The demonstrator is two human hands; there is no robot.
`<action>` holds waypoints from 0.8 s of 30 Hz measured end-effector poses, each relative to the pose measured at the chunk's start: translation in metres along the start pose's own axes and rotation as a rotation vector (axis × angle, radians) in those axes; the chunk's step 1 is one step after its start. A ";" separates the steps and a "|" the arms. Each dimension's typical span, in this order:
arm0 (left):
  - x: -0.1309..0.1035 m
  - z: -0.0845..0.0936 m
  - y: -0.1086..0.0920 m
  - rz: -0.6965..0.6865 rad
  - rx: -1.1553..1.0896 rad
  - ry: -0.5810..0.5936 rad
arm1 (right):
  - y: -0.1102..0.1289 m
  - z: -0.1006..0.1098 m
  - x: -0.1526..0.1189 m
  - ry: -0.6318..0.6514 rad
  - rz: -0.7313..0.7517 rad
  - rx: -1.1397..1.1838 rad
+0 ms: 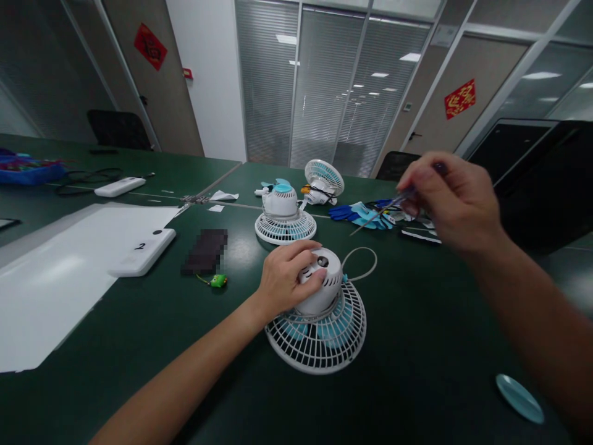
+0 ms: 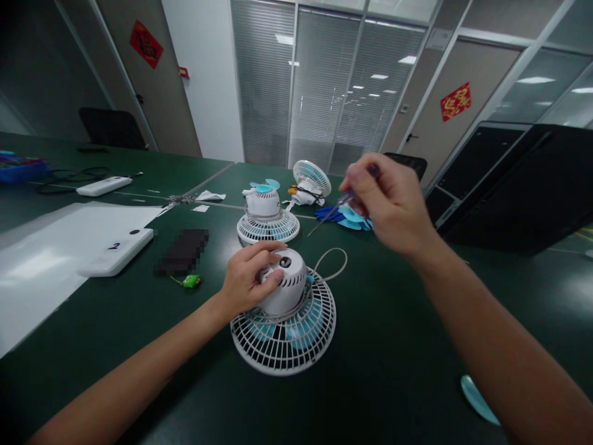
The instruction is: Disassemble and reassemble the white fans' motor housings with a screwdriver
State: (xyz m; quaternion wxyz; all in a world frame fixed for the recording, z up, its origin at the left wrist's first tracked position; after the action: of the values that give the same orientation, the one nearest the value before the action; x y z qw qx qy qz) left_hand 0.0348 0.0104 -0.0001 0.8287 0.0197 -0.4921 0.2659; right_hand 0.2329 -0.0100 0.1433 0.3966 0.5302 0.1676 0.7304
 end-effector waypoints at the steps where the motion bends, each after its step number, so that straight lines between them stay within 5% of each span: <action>1: 0.000 0.000 0.000 0.002 -0.008 -0.005 | -0.002 0.014 -0.005 -0.071 -0.044 0.069; 9: -0.001 -0.001 0.001 -0.010 0.013 0.005 | -0.016 0.125 -0.111 -0.326 -0.303 0.245; 14: -0.003 -0.001 0.003 -0.023 0.037 -0.014 | -0.023 0.169 -0.194 -0.383 -0.530 0.164; 19: -0.005 0.001 0.002 -0.003 0.035 -0.033 | -0.047 0.183 -0.262 -0.268 -0.638 -0.209; 24: -0.006 0.001 0.001 0.026 0.059 -0.028 | -0.088 0.159 -0.309 0.046 -0.841 -0.685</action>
State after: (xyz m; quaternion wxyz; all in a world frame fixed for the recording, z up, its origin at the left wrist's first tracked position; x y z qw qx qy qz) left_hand 0.0315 0.0082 -0.0045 0.8173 0.0412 -0.4957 0.2908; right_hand 0.4507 -0.2164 -0.0529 0.8009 0.2418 0.1262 0.5331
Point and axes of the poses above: each hand's wrist, its own x-axis towards the middle knuckle, its own z-axis out of the back of the hand, y = z × x, the point moved 5 cm from there along x, towards the middle knuckle, and after that the axes turned 7 degrees about x, right-handed, at the moved point
